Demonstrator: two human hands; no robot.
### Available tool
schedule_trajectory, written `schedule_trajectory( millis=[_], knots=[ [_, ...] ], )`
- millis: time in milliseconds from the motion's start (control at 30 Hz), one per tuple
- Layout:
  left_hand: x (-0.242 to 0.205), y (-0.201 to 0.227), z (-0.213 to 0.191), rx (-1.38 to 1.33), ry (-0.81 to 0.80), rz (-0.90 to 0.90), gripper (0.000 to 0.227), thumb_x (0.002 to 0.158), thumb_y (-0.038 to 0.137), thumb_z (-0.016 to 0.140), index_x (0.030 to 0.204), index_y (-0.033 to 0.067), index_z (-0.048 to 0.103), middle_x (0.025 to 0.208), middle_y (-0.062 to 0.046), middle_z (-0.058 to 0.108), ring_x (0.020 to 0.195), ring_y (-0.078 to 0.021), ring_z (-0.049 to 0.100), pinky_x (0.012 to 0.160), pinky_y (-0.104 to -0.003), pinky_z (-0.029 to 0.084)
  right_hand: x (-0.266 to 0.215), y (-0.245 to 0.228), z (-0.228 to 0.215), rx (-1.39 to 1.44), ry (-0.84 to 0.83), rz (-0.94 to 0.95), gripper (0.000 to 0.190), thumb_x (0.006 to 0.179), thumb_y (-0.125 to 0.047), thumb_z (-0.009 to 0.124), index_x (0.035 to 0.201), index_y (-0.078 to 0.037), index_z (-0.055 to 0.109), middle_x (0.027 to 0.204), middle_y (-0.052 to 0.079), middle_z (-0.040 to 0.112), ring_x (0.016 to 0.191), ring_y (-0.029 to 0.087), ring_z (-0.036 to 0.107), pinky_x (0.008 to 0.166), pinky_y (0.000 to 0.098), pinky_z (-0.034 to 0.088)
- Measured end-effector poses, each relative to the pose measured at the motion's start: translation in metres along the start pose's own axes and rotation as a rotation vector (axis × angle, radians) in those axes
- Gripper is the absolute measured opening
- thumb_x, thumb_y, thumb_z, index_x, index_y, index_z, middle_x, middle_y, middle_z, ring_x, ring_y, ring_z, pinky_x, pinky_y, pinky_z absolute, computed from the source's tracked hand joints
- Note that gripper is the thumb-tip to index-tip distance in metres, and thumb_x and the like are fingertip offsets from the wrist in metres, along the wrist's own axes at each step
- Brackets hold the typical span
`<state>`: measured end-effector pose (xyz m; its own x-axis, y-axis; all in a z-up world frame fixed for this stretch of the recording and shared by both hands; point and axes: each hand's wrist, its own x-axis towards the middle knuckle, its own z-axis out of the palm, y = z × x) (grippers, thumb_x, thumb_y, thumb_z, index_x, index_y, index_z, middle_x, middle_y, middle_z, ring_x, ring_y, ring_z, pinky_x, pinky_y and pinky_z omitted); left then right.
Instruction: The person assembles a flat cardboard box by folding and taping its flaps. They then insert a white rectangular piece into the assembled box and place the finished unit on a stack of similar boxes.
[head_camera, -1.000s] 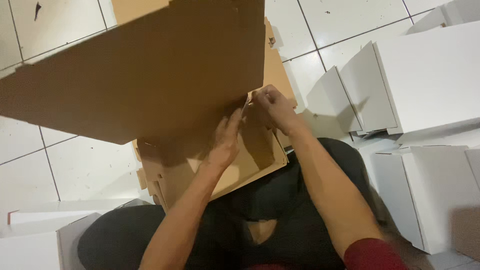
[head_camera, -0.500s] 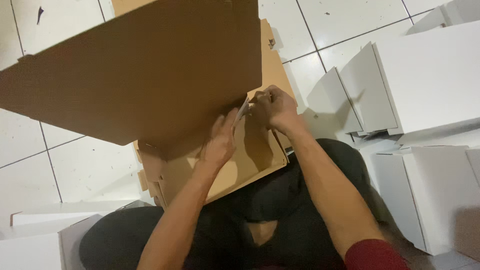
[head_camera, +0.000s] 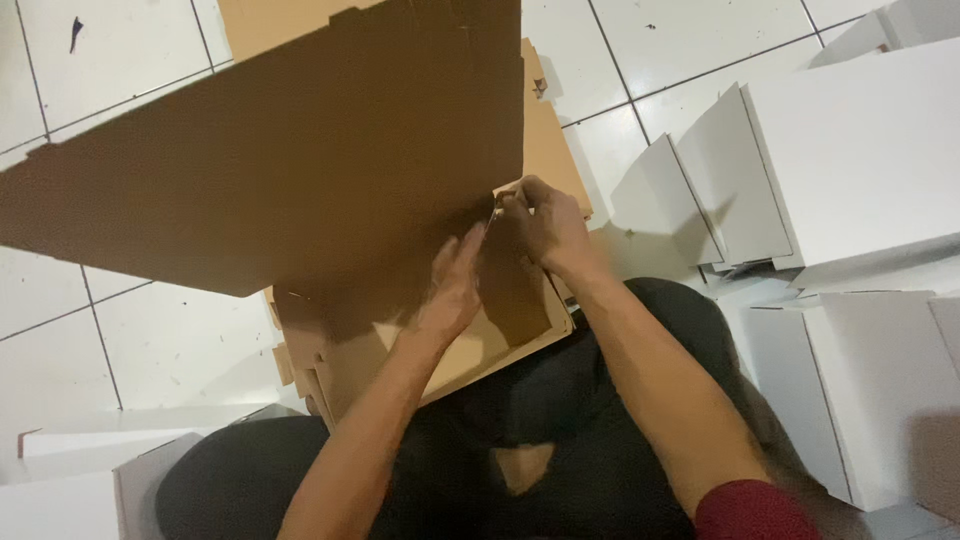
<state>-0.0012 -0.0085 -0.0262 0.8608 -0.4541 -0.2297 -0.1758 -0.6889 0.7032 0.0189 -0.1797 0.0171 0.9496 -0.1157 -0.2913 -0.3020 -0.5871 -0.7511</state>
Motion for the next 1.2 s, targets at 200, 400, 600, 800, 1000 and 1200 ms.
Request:
schedule_trajectory(
  millis=[200, 400, 600, 800, 1000, 1200],
  knots=[
    [0.0, 0.027, -0.02, -0.19, -0.241, -0.163, 0.042, 0.096, 0.022, 0.04, 0.137, 0.0132, 0.042, 0.116, -0.006, 0.058, 0.098, -0.0107, 0.055, 0.089, -0.018, 0.042, 0.0, 0.016, 0.004, 0.084, 0.032, -0.111, 0.025, 0.092, -0.029, 0.043, 0.08, -0.012, 0.057, 0.073, 0.011, 0.063, 0.069, 0.034, 0.064, 0.058, 0.045, 0.049],
    [0.013, 0.017, 0.004, -0.172, -0.015, -0.175, 0.054, 0.076, -0.002, 0.045, 0.128, 0.0119, 0.043, 0.124, -0.013, 0.053, 0.121, -0.0296, 0.047, 0.1, -0.04, 0.04, 0.007, 0.028, 0.01, 0.046, 0.042, -0.174, 0.026, 0.092, -0.031, 0.046, 0.078, -0.013, 0.056, 0.07, 0.015, 0.059, 0.062, 0.035, 0.06, 0.052, 0.0466, 0.044],
    [0.011, 0.031, -0.015, -0.182, 0.01, 0.068, 0.075, 0.069, -0.011, 0.041, 0.142, 0.0031, 0.025, 0.137, -0.023, 0.038, 0.128, -0.0391, 0.036, 0.108, -0.047, 0.028, -0.009, 0.001, -0.003, -0.117, 0.002, -0.126, 0.023, 0.094, -0.037, 0.039, 0.108, -0.021, 0.047, 0.096, 0.015, 0.067, 0.087, 0.044, 0.062, 0.076, 0.0589, 0.046],
    [0.01, 0.034, -0.016, -0.183, 0.025, 0.012, 0.078, 0.07, -0.013, 0.046, 0.142, 0.0101, 0.026, 0.128, -0.024, 0.045, 0.121, -0.0416, 0.042, 0.102, -0.052, 0.034, 0.001, 0.025, 0.008, -0.012, 0.105, -0.39, 0.011, 0.091, -0.021, 0.045, 0.101, -0.017, 0.049, 0.086, 0.016, 0.066, 0.079, 0.043, 0.062, 0.068, 0.0542, 0.05],
    [0.011, 0.037, -0.015, -0.187, -0.003, 0.03, 0.072, 0.072, -0.009, 0.04, 0.142, 0.0083, 0.028, 0.132, -0.022, 0.042, 0.123, -0.0402, 0.04, 0.104, -0.048, 0.034, -0.002, 0.019, 0.003, -0.06, 0.022, -0.396, 0.016, 0.086, -0.021, 0.043, 0.097, -0.017, 0.054, 0.078, 0.013, 0.066, 0.071, 0.043, 0.063, 0.058, 0.0546, 0.05],
    [0.005, 0.041, -0.009, -0.116, -0.033, -0.054, 0.075, 0.076, -0.005, 0.043, 0.145, 0.0137, 0.019, 0.123, -0.024, 0.044, 0.118, -0.0433, 0.043, 0.098, -0.054, 0.037, -0.012, 0.012, 0.002, -0.135, -0.053, -0.278, 0.027, 0.093, -0.027, 0.035, 0.115, -0.014, 0.041, 0.088, 0.023, 0.064, 0.08, 0.049, 0.061, 0.067, 0.0627, 0.044]
  ],
)
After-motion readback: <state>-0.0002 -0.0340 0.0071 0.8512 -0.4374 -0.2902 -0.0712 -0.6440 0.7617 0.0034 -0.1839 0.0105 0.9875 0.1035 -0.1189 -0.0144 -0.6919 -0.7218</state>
